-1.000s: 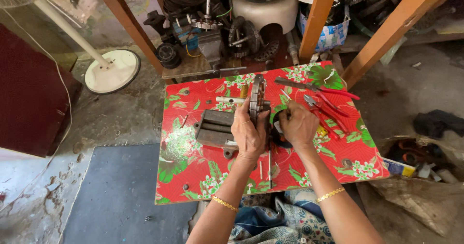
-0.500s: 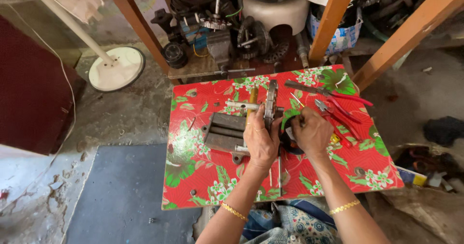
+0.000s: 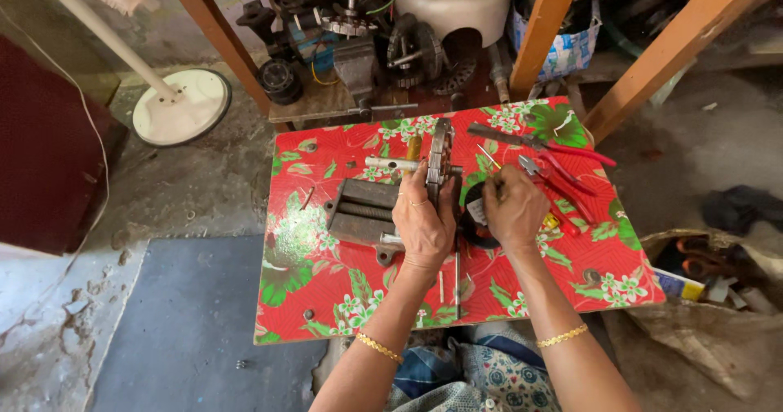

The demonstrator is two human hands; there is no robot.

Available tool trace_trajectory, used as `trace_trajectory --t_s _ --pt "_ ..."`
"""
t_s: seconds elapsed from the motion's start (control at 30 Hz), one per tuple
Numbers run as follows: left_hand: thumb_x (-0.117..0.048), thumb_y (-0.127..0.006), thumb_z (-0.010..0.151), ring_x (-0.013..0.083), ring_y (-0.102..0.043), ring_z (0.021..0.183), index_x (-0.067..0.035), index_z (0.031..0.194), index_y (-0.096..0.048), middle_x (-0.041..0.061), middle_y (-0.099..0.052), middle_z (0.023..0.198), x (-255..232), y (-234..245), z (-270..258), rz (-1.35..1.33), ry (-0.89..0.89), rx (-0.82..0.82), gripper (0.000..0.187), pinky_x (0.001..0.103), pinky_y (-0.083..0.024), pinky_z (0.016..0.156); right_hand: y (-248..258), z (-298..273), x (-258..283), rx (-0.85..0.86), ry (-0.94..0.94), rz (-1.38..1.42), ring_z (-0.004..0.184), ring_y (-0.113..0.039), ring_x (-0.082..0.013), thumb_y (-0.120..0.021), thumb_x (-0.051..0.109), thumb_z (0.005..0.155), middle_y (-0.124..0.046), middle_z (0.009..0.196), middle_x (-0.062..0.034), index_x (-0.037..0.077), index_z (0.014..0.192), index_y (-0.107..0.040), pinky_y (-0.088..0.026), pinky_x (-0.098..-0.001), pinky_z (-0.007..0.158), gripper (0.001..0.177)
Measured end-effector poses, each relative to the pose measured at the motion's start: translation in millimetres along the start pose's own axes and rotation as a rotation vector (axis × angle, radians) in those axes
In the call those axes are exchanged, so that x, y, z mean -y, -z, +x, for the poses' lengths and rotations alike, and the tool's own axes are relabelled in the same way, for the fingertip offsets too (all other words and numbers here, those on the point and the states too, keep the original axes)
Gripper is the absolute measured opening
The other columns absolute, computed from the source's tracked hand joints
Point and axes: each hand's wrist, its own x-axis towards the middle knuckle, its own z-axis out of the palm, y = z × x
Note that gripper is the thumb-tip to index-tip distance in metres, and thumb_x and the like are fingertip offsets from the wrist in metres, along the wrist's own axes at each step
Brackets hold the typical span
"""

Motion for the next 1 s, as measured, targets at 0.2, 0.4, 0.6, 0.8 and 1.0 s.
trace_trajectory --t_s 0.2,0.4,0.6,0.8,1.0 --pt "-0.009 -0.072 0.096 0.0442 -0.064 0.089 0.003 0.132 -0.051 0.025 -0.063 0.104 0 0 0 0.000 -0.010 -0.017 0.043 0.049 -0.052 0.077 25 11 21 -0.111 0.157 -0.183 0.082 -0.066 -0.0390 -0.075 0.016 0.074 -0.066 0.091 -0.0197 0.003 0.094 -0.063 -0.050 -0.0479 0.070 0.026" --pt "-0.009 -0.069 0.099 0.0489 -0.065 0.099 0.005 0.132 -0.050 0.028 -0.065 0.111 2 0 -2 0.032 -0.061 -0.035 0.040 0.052 -0.053 0.086 20 9 47 0.035 0.136 0.457 0.114 -0.067 -0.0269 -0.056 0.007 0.103 -0.067 0.125 -0.0158 -0.001 0.129 -0.054 -0.053 -0.0387 0.100 0.028" --pt "-0.011 -0.069 0.098 0.0505 -0.065 0.099 0.006 0.130 -0.051 0.029 -0.066 0.109 2 -1 0 0.044 -0.050 -0.028 0.040 0.053 -0.053 0.085 -9 2 23 0.311 -0.144 1.028 0.095 -0.066 -0.0139 -0.060 0.012 0.100 -0.068 0.108 -0.0085 0.002 0.135 -0.048 -0.053 -0.0271 0.082 0.038" --pt "-0.014 -0.070 0.099 0.0494 -0.065 0.098 0.005 0.130 -0.051 0.028 -0.066 0.107 6 -4 -4 0.065 -0.066 -0.046 0.040 0.052 -0.053 0.085 -27 5 -26 0.537 -0.306 1.365 0.064 -0.051 -0.0049 -0.077 0.007 0.093 -0.063 0.079 -0.0009 0.001 0.099 -0.066 -0.038 -0.0200 0.056 0.013" --pt "-0.013 -0.070 0.100 0.0440 -0.066 0.090 0.003 0.127 -0.053 0.024 -0.066 0.102 0 0 0 0.027 0.000 -0.015 0.036 0.049 -0.053 0.078 -31 10 -29 0.491 -0.457 1.462 0.047 -0.041 -0.0053 -0.077 0.004 0.089 -0.056 0.063 0.0023 0.004 0.079 -0.066 -0.028 -0.0229 0.043 0.015"
